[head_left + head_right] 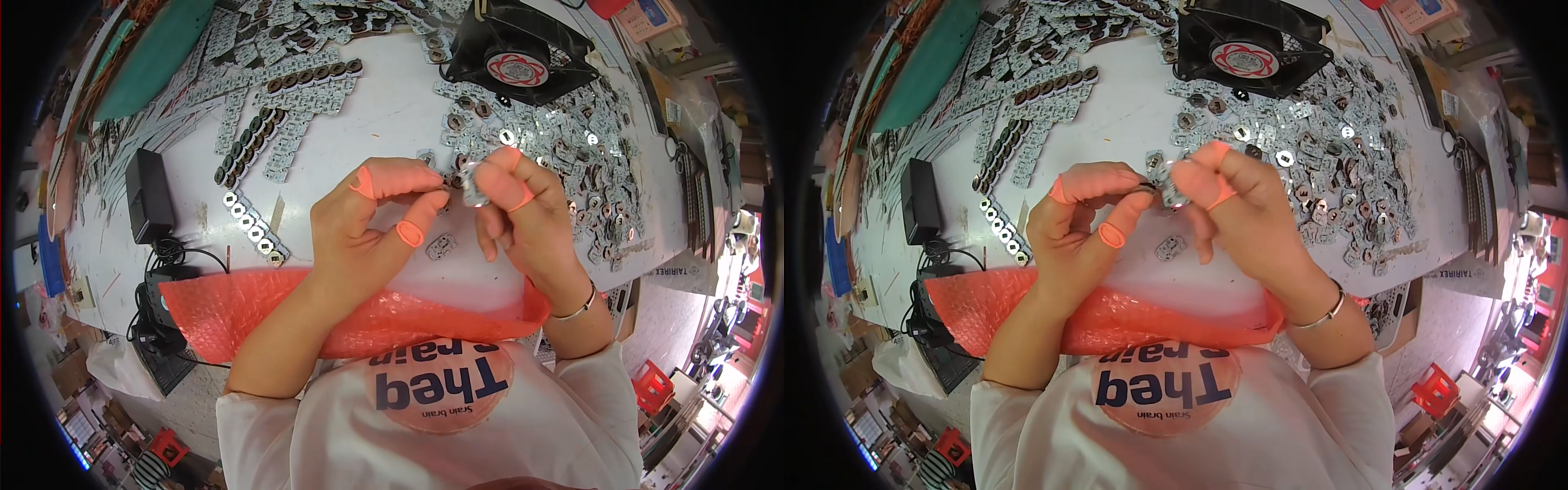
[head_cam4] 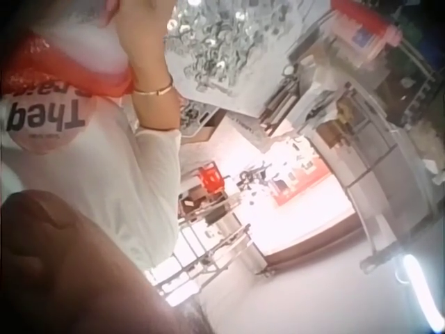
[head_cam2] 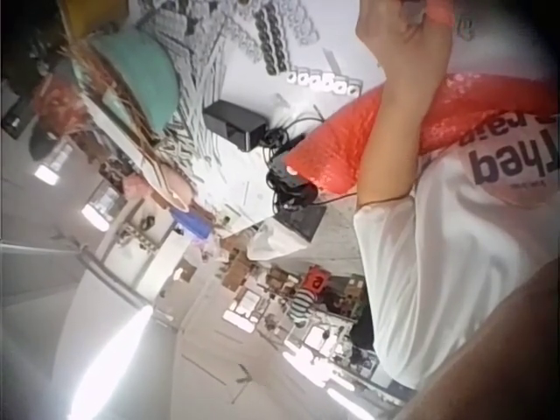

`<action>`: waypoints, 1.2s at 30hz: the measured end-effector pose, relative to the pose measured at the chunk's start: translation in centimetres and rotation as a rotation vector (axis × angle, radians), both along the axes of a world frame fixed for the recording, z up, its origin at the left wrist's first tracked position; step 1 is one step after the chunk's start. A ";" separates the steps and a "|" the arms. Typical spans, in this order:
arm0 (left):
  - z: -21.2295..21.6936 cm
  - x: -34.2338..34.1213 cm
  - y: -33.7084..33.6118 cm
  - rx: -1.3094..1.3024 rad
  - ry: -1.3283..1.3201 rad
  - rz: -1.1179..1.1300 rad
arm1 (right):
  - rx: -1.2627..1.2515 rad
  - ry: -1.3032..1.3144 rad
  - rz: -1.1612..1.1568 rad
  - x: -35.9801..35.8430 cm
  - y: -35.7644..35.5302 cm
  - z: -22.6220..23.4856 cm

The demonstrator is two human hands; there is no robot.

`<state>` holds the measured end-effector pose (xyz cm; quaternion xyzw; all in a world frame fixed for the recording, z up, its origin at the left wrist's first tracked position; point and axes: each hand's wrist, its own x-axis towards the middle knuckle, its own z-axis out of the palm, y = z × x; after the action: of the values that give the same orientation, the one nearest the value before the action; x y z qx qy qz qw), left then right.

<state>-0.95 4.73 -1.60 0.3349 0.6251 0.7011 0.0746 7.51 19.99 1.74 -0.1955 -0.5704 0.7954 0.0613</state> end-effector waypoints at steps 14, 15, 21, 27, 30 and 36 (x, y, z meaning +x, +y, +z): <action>0.0 -0.2 -0.5 -0.020 0.020 -0.120 | 0.118 -0.049 0.107 -0.3 -0.1 -0.3; 0.1 -0.1 -0.4 0.000 -0.118 -0.114 | 0.116 -0.048 0.100 -0.3 0.1 -0.2; 0.0 -0.9 -0.7 -0.115 0.147 -0.146 | 0.391 -0.051 0.131 0.1 1.0 -0.3; 0.2 -0.6 -0.4 -0.097 -0.149 -0.183 | 0.665 0.039 0.046 0.3 1.9 -0.5; 0.3 -0.7 -0.6 0.003 -0.285 -0.225 | 0.668 0.033 0.191 0.4 2.1 -0.4; 0.1 -0.8 -0.7 -0.001 -0.214 -0.201 | 0.603 0.011 0.103 0.3 2.0 -0.4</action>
<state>-1.73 4.08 -1.49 0.3193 0.5771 0.7214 0.2109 7.79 21.99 1.31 -0.1350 -0.7894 0.5935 0.0795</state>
